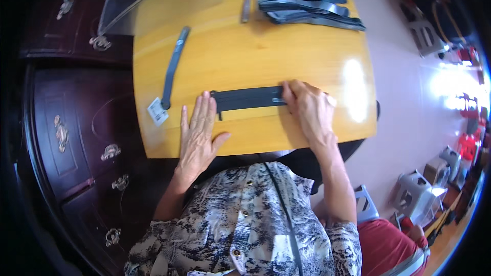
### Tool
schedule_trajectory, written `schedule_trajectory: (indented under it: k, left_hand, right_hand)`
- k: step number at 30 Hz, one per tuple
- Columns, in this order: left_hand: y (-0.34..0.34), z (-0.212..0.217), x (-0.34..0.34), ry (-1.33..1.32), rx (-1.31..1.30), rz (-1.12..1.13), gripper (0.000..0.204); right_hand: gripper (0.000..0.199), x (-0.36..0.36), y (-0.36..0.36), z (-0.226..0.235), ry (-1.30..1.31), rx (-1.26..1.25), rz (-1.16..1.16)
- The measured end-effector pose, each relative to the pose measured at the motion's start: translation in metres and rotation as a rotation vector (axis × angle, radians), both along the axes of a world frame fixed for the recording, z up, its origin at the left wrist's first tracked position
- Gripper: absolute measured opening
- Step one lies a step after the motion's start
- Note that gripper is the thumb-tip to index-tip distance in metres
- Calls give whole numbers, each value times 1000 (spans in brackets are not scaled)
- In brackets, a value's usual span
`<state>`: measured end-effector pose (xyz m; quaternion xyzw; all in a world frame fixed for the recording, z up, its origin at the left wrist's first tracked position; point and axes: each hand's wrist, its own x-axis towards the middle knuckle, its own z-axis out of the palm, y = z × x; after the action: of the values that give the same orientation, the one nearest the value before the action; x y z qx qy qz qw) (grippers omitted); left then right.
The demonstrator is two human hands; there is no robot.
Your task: Aligning and stacking black textile straps on a wooden table.
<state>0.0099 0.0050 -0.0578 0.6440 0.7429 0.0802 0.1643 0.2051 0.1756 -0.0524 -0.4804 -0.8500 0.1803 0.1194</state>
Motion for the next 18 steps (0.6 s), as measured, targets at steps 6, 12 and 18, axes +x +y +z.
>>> schedule_trajectory:
  k: [6, 12, 18]
  left_hand:
    - [-40, -6, 5, -2, 8, 74, 73]
    - [-201, -88, 20, -145, 243, 670, 53]
    - [-297, -228, 37, -1068, 129, 1418, 37]
  right_hand:
    - [24, 64, -13, 12, 103, 11, -104]
    - [34, 157, -47, -15, 532, 56, -786]
    - [38, 201, -55, -49, 553, -62, -876]
